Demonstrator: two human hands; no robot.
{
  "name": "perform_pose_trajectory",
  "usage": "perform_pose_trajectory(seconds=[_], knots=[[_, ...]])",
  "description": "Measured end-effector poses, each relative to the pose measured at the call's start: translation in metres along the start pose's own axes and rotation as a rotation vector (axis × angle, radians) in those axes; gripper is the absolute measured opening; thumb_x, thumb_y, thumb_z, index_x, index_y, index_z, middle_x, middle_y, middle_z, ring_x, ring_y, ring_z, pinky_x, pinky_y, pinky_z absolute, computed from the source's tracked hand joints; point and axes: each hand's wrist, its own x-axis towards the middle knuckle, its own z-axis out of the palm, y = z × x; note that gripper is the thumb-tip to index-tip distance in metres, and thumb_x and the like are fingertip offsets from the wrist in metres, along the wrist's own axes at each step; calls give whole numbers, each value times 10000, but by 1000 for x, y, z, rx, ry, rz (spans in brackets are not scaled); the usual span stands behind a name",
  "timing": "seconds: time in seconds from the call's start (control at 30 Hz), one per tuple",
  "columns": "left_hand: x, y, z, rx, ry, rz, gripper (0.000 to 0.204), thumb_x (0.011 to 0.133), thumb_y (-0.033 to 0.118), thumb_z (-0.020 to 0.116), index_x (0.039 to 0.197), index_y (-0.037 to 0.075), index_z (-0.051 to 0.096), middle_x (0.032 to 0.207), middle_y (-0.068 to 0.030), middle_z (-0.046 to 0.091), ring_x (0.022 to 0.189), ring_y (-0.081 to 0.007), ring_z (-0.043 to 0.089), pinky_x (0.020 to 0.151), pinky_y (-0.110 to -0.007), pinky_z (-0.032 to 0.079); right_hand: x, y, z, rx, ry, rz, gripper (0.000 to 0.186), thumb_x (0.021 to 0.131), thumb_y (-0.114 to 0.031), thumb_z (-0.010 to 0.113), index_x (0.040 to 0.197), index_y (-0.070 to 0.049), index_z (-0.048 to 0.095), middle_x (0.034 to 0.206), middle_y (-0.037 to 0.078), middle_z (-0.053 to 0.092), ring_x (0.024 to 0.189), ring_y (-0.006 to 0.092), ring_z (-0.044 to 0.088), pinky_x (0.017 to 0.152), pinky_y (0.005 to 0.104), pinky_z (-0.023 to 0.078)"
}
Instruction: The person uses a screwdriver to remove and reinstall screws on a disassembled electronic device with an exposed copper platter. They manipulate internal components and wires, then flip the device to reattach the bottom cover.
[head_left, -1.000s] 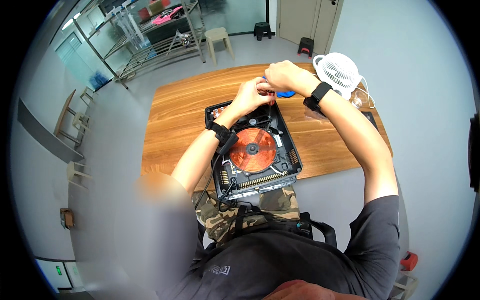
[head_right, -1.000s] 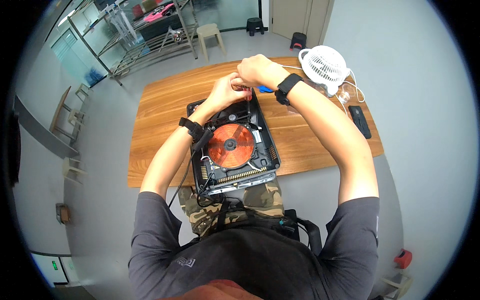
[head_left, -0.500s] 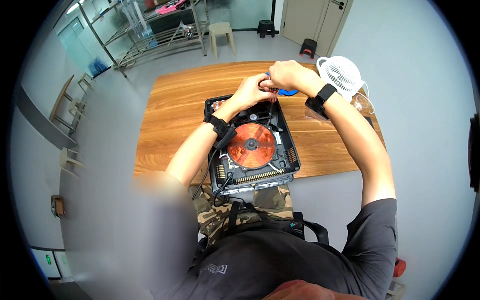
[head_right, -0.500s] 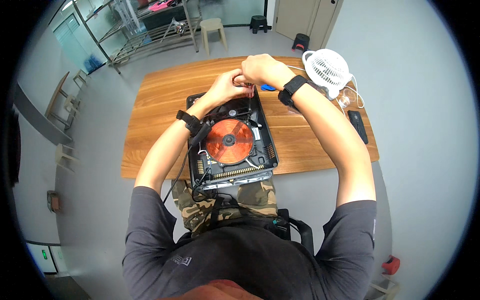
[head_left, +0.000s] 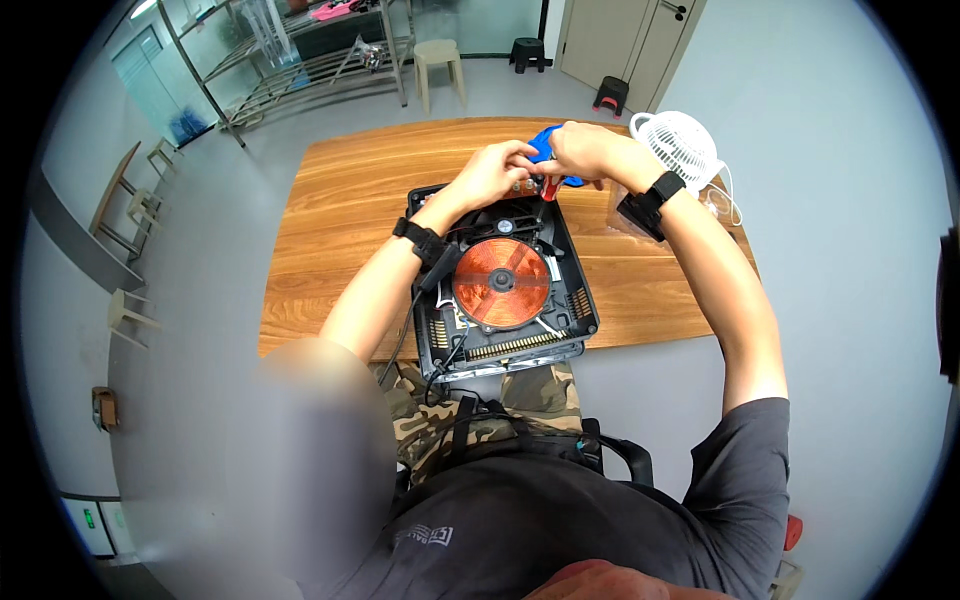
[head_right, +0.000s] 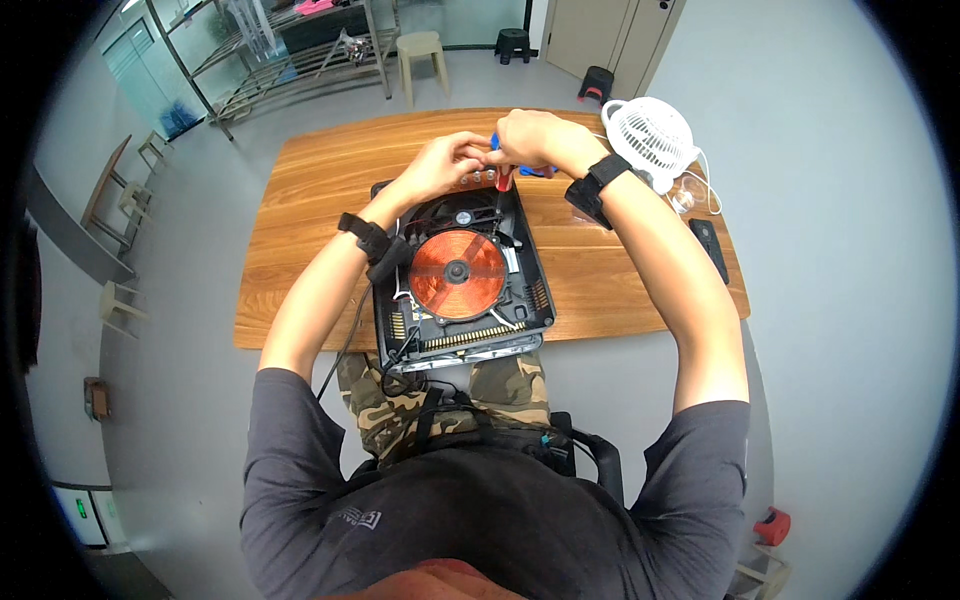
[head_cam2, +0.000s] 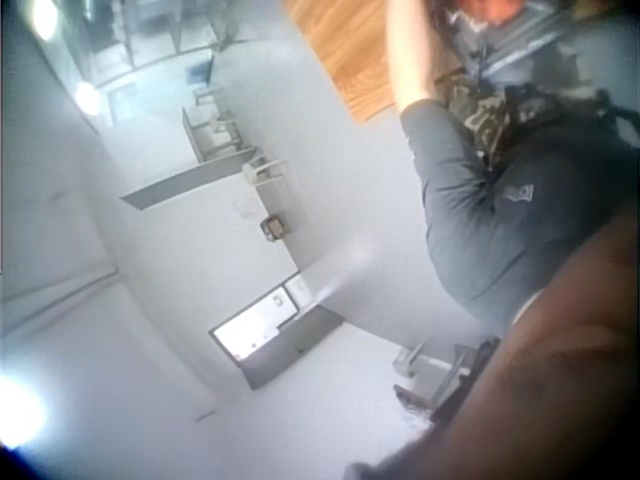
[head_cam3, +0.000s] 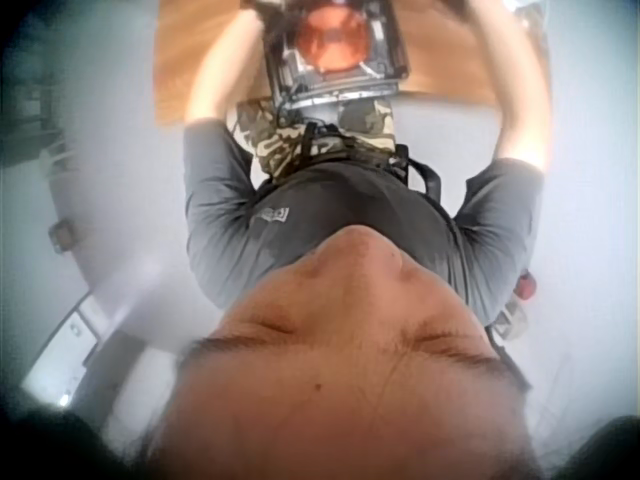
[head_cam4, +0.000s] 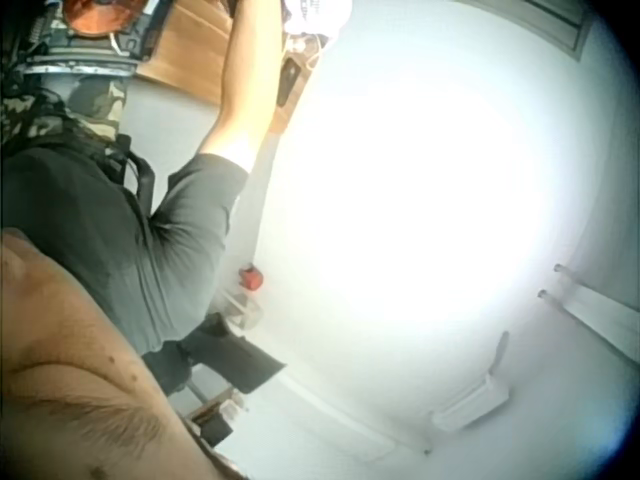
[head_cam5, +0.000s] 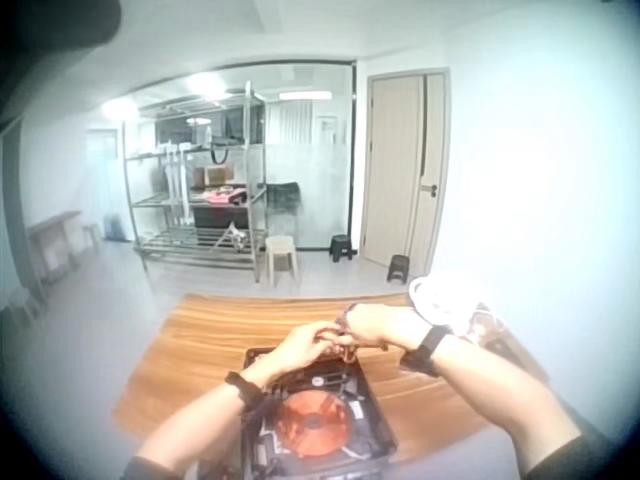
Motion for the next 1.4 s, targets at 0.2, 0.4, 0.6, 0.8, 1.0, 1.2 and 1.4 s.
perform_pose_trajectory(seconds=[0.2,0.4,0.6,0.8,1.0,1.2,1.4], knots=[[-39,-21,-39,205,21,-66,218,957,15,595,1142,-6,709,1004,-117,776,921,-159,731,831,-322,576,11,13,23,-171,297,-125,593,941,-536,610,983,55,641,809,277,701,804,418,711,743,483,569],[-107,-42,-96,359,63,-160,197,935,65,655,1106,3,731,974,-130,772,938,-205,740,847,-336,568,20,40,24,45,174,-288,448,873,-246,730,1142,44,520,1029,313,688,1003,453,681,835,483,561],[-215,-51,-142,456,122,-339,187,946,100,675,1093,-1,732,1011,-112,769,923,-192,731,846,-322,564,4,21,19,226,93,-84,346,983,-275,676,960,61,596,733,148,685,482,222,675,391,317,536],[-276,-54,-140,417,46,-492,175,921,80,693,1067,-6,736,965,-116,754,875,-189,704,823,-324,558,15,20,22,88,112,-61,406,982,-290,672,863,94,616,584,132,615,413,210,624,360,318,492],[-290,-61,-120,438,-38,-363,153,898,51,708,1037,-11,727,918,-132,705,833,-228,684,791,-340,557,23,14,24,74,138,-64,540,988,-332,666,659,90,595,501,141,571,393,243,622,344,347,482],[-290,-62,-114,430,-69,-364,160,881,45,711,1031,-10,726,927,-151,717,843,-256,700,796,-356,567,38,22,25,-75,135,16,577,990,-406,627,648,56,594,476,134,557,381,230,603,354,359,447],[-294,-52,-110,416,-93,-360,129,878,47,726,994,-10,713,893,-134,702,811,-233,685,773,-344,567,41,20,27,-39,151,-53,605,995,-383,631,635,99,566,489,134,545,386,243,603,378,364,479]])
